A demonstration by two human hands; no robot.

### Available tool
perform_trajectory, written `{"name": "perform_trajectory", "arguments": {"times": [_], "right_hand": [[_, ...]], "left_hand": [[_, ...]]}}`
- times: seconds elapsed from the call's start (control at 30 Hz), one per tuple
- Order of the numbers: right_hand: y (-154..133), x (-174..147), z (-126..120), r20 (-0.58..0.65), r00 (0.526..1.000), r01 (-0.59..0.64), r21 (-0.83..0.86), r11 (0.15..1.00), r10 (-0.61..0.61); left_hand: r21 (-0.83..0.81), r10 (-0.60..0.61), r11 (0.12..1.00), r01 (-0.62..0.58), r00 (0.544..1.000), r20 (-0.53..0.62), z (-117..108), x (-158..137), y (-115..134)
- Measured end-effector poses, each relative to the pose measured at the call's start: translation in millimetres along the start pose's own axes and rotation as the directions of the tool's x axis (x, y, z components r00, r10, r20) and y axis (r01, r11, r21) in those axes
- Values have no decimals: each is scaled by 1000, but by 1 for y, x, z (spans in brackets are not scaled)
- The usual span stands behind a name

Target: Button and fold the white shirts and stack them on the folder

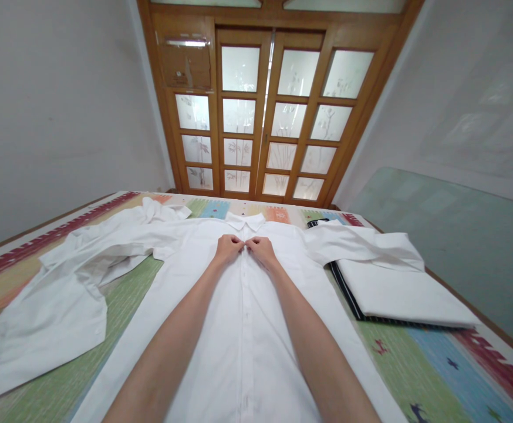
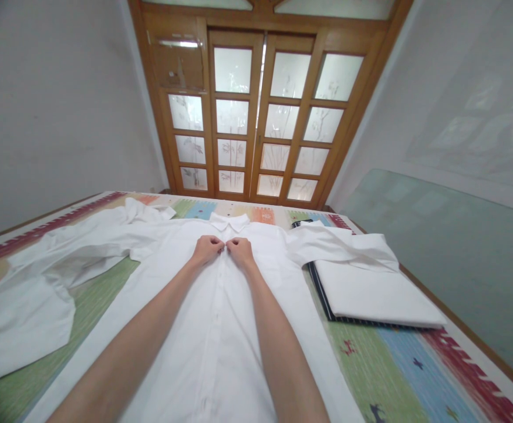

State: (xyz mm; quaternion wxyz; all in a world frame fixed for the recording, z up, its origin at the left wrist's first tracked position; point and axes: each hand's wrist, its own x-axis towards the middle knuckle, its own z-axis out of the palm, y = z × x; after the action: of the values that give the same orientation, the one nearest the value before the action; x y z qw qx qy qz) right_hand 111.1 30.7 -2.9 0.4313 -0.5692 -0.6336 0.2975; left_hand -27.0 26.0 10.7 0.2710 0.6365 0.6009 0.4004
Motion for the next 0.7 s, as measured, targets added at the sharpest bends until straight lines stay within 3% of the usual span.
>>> {"name": "perform_trajectory", "arguments": {"times": [0.5, 0.7], "right_hand": [[6, 8, 4, 32, 999, 0, -142, 990, 5], [5, 10, 3, 56, 998, -12, -118, 993, 19]], "left_hand": [[-80, 29, 996, -30, 999, -18, 1, -1, -4], [-53, 23, 998, -25, 999, -48, 4, 2, -8]]}}
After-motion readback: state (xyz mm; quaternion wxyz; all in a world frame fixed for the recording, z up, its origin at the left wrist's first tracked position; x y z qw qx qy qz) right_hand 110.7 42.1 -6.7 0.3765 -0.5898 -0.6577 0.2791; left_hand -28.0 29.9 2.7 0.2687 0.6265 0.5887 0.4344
